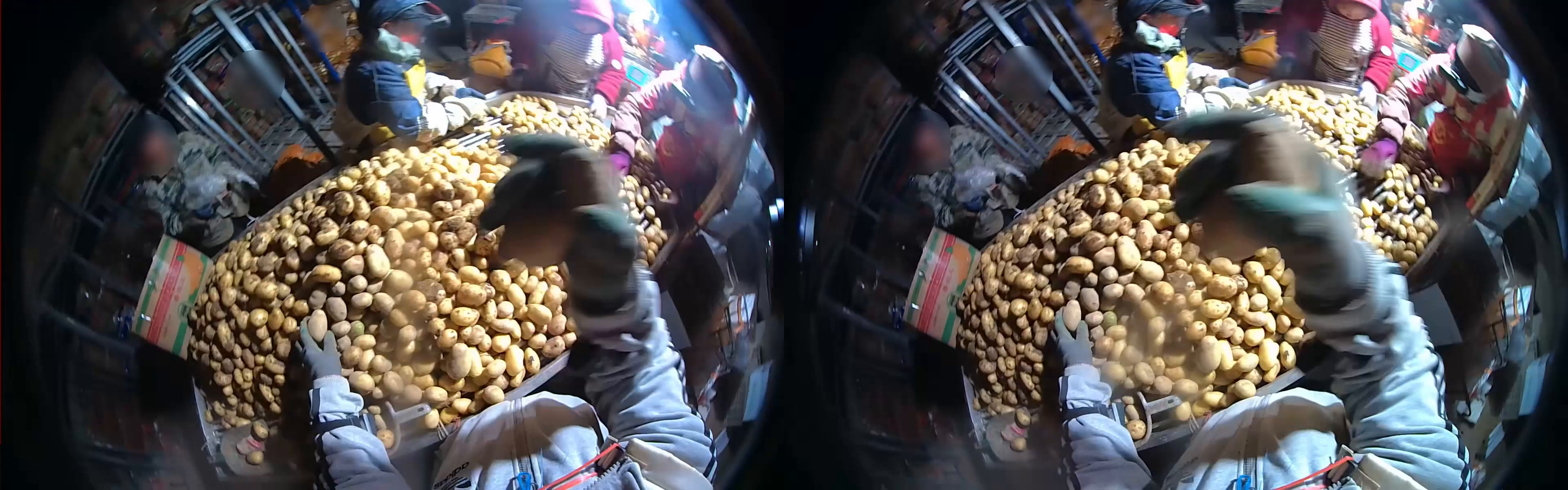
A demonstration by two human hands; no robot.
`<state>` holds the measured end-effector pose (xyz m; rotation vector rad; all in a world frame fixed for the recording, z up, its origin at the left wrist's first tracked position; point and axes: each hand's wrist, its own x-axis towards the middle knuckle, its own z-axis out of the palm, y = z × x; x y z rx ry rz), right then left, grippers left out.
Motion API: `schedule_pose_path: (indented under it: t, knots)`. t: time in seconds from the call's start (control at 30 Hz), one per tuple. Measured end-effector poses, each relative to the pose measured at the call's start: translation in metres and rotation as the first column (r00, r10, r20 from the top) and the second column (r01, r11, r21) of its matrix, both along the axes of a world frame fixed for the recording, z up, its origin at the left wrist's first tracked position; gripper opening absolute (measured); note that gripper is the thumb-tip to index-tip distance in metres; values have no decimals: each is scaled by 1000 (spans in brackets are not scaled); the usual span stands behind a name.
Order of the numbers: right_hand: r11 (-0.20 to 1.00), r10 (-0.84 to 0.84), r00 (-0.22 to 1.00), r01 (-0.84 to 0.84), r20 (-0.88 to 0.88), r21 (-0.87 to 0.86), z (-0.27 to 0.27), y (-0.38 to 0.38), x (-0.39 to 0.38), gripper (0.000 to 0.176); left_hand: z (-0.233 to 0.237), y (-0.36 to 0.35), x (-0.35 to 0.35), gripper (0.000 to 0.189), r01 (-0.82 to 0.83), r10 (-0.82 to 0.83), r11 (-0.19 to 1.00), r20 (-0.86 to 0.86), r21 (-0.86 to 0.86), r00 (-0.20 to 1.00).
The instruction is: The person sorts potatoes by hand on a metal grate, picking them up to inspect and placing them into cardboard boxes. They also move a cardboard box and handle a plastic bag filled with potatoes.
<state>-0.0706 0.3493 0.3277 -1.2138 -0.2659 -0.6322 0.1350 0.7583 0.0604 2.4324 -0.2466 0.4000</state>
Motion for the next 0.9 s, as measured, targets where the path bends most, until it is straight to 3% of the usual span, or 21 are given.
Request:
schedule_pose_path:
  t: [0.03,0.13,0.2,0.23,0.27,0.4,0.43,0.5,0.57,0.6,0.63,0.73,0.83,0.87,0.9]
  knots:
    - [995,-96,995,97,11,-16,-3,-28,3,86,-12,7,8,72,42,-45,998,79,38,996]
    - [949,-309,951,309,8,-71,-15,-81,9,85,-33,15,17,72,79,-71,994,106,-71,992]
    - [932,-352,936,347,-33,-100,-27,-86,11,85,-22,7,14,70,13,-13,998,-3,-68,1000]
    - [930,-359,932,351,-56,-113,-37,-82,10,85,-24,7,16,71,25,-23,998,46,-54,999]
    - [931,-357,930,347,-83,-116,-48,-75,9,85,-31,11,22,72,-25,14,995,115,92,993]
    - [952,-300,943,288,-143,-104,-72,-48,14,84,-18,15,23,72,34,-51,992,136,122,989]
    - [953,-297,943,284,-151,-102,-73,-43,16,83,0,13,15,70,18,-30,974,50,224,998]
    - [959,-279,946,264,-166,-106,-78,-32,22,83,-2,8,11,73,30,-30,999,-22,-27,999]
    - [965,-256,949,240,-185,-106,-82,-22,26,83,-6,6,17,76,-16,15,1000,-141,-5,990]
    - [969,-243,950,228,-194,-96,-87,-16,27,82,-1,0,19,77,-55,67,994,-130,96,989]
    - [976,-217,952,204,-214,-81,-93,-10,29,82,2,-3,21,79,-5,7,987,-8,163,1000]
    - [998,-58,940,63,-335,6,-123,12,29,81,42,-25,18,77,18,34,970,-209,242,977]
    - [979,200,841,-146,-502,146,-173,48,21,81,3,-5,41,65,85,-85,996,-53,-5,995]
    - [955,297,783,-227,-547,192,-190,57,16,77,10,-5,38,49,47,-212,861,-273,-507,939]
    - [920,392,710,-305,-585,246,-205,64,12,72,-1,4,45,44,18,-135,873,-207,-488,969]
